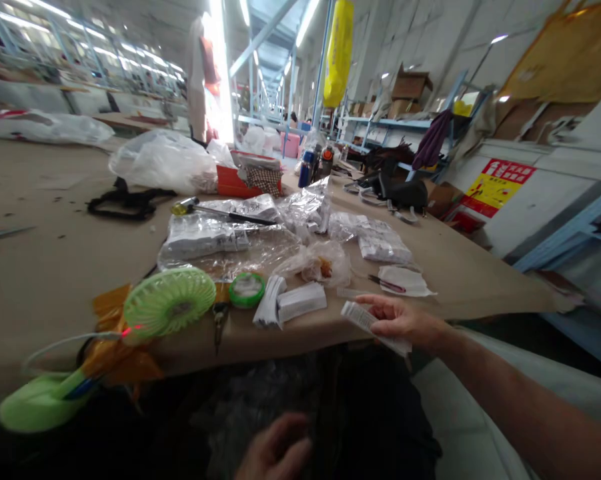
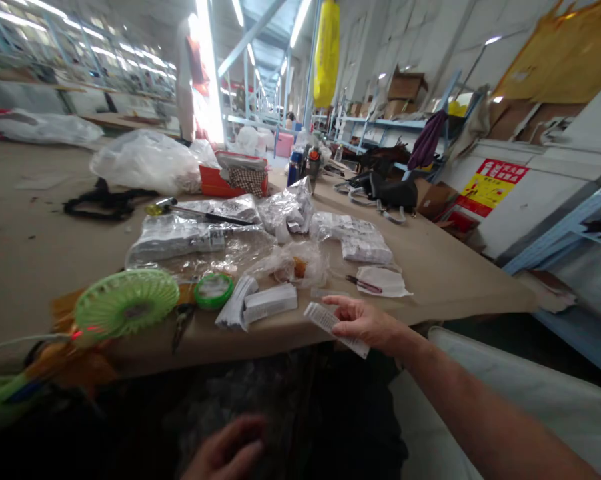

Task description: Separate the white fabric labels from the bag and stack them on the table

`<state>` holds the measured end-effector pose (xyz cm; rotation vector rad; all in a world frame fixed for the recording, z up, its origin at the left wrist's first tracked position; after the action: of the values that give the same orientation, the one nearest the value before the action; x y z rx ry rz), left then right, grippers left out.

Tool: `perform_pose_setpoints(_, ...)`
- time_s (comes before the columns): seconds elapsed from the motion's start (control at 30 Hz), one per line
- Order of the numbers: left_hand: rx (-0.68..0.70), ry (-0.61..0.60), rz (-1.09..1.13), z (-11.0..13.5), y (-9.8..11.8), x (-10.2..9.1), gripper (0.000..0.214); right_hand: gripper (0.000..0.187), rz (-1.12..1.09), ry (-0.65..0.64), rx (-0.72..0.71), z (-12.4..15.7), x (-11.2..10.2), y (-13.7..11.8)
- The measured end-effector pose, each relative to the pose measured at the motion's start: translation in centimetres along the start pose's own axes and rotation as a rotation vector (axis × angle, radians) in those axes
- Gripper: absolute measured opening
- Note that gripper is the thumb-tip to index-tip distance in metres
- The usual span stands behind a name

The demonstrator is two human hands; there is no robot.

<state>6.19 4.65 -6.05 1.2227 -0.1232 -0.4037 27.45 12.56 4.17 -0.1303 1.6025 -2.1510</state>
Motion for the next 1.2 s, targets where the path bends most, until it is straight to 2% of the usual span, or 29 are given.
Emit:
perform_pose_setpoints(0.03, -0.006, -0.047, 0.055, -0.3, 0.5, 0.8, 0.035, 0.067, 0.033, -0.072, 0.020, 0.6, 1.9, 0.2)
perform_pose_setpoints(0.07, -0.021, -0.110, 0.205, -0.4, 1.0, 1.7, 0.045, 0.069, 0.088, -0.151, 0.039, 1.2, 3.7, 0.5)
perform_pose_setpoints(0.13, 0.008, -0.256, 0.422, -0.3, 3.2, 3.3, 0.057, 0.072, 0.242, -0.293, 0.055, 2.4, 7.0, 0.7)
perform_pose_setpoints(0.2, 0.029, -0.341, 0.461, 0.1, 5.0, 4.1, 0.054, 0.076, 0.408, -0.370, 0.026, 3.0, 9.2, 0.6)
perform_pose_setpoints(0.27, 0.012, -0.414, 0.381, 0.7, 5.7, 4.7, 0.045, 0.077, 0.544, -0.382, -0.030, 3.1, 10.4, 0.3)
perform_pose_setpoints(0.33, -0.046, -0.448, 0.262, 1.2, 5.2, 5.0, 0.038, 0.077, 0.627, -0.379, -0.078, 2.9, 11.3, 0.0)
perform_pose_setpoints(0.5, -0.131, -0.407, 0.157, 1.9, 3.6, 4.6, 0.023, 0.075, 0.677, -0.406, -0.152, 2.1, 12.6, -0.4)
perform_pose_setpoints(0.57, -0.128, -0.362, 0.210, 1.9, 3.5, 4.2, 0.022, 0.071, 0.662, -0.328, -0.204, 1.8, 11.6, -1.3)
perform_pose_setpoints(0.6, -0.133, -0.331, 0.248, 1.9, 3.5, 3.9, 0.021, 0.067, 0.644, -0.235, -0.249, 1.7, 10.5, -2.2)
perform_pose_setpoints(0.7, -0.166, -0.215, 0.348, 2.0, 3.2, 2.7, 0.021, 0.038, 0.610, 0.229, -0.415, 3.3, 5.8, -5.4)
perform_pose_setpoints(0.73, -0.171, -0.177, 0.368, 2.0, 3.1, 2.3, 0.020, 0.026, 0.614, 0.372, -0.457, 4.5, 4.8, -6.0)
perform_pose_setpoints(0.77, -0.167, -0.141, 0.380, 2.0, 3.0, 1.9, 0.020, 0.016, 0.628, 0.459, -0.483, 5.5, 4.5, -6.2)
perform_pose_setpoints(0.8, -0.156, -0.113, 0.381, 2.0, 3.0, 1.6, 0.020, 0.011, 0.646, 0.468, -0.501, 6.2, 5.1, -6.0)
perform_pose_setpoints(0.9, -0.127, -0.048, 0.347, 2.0, 2.7, 1.1, 0.023, 0.009, 0.699, 0.327, -0.545, 6.8, 9.3, -4.1)
perform_pose_setpoints(0.97, -0.112, -0.005, 0.304, 2.0, 2.5, 1.0, 0.024, 0.008, 0.701, 0.338, -0.529, 6.4, 11.0, -2.5)
perform_pose_setpoints(1.1, 0.016, 0.096, 0.159, 2.3, 3.1, 0.2, 0.022, 0.008, 0.556, 0.442, -0.463, 4.9, 11.2, -0.2)
perform_pose_setpoints(1.2, 0.190, 0.165, 0.002, 2.8, 4.5, -0.4, 0.020, 0.009, 0.406, 0.429, -0.421, 4.0, 11.0, 0.5)
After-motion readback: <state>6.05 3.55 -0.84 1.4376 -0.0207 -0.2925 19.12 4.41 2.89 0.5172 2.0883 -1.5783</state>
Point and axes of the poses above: each hand's wrist, its own z-axis away from the middle knuckle, its own x-axis out of the palm, y = z × x, the point moved 10 cm from there along -z, towards the middle knuckle
